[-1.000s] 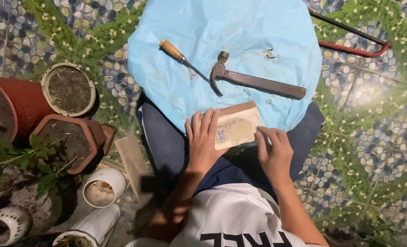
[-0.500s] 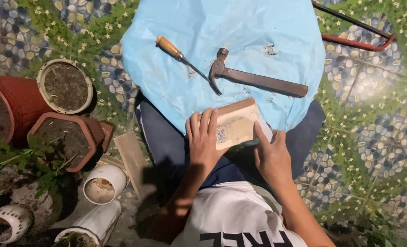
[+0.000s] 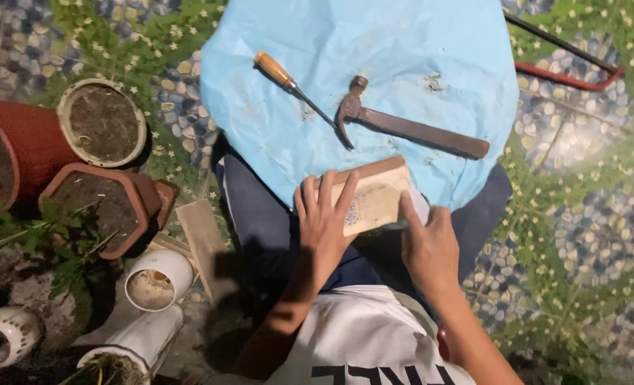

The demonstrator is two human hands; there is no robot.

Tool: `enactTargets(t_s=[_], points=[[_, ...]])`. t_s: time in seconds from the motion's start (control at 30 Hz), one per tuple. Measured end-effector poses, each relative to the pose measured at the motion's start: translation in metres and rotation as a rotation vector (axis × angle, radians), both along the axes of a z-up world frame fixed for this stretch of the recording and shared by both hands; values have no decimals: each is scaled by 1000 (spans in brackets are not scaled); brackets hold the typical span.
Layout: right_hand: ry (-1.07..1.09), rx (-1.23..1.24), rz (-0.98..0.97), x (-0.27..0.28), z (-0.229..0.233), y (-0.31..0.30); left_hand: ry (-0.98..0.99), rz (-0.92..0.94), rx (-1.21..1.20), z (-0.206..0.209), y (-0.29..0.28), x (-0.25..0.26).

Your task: Sanding the surfaces and edges of a small wooden block by hand using sandpaper.

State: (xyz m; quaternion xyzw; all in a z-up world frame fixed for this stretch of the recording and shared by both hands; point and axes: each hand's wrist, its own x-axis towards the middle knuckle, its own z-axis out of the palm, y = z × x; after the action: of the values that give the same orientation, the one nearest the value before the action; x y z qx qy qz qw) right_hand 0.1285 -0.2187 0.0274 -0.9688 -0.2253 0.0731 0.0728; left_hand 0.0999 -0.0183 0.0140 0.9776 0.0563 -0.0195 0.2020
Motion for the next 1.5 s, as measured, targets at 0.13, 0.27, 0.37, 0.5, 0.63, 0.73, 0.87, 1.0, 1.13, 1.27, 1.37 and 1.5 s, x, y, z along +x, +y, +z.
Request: enactTargets(t_s=[0.13,0.27,0.37,0.5,0.63,0.73,0.87,1.0,1.13,1.27,1.37,1.5], points=[[-72,3,37,10,-4,3,-26,-54,78,4,1,1],[-78,-41,98,5,-2,-7,-54,-52,99,4,5,1],[-91,-58,105,11,-1,-3,-54,-52,90,0,2,-2],[-97,-62,102,21,-3,2,-40,-50,76,4,2,-1],[-77,-75,136,17,2,-11,-60,-9,43,-2,1,0],[-109,-98,120,15,-1,-11,-50,-23,77,-3,-2,-1],[-141,-75,126,15,-2,-11,-33,-42,101,-2,-1,-3],[-104,-96,97,10,1,-15,-44,-23,69,-12,-4,-6],[-185,-118,114,16,-7,-8,-36,-43,82,-4,-3,-4],[-131,-89,114,13,3,-13,-37,-30,93,-4,-1,-4],[-107,-101,117,12,1,-14,-45,-12,66,-8,-1,-5],[-106,-113,74,16,-9,-4,-30,-41,98,1,0,-3]])
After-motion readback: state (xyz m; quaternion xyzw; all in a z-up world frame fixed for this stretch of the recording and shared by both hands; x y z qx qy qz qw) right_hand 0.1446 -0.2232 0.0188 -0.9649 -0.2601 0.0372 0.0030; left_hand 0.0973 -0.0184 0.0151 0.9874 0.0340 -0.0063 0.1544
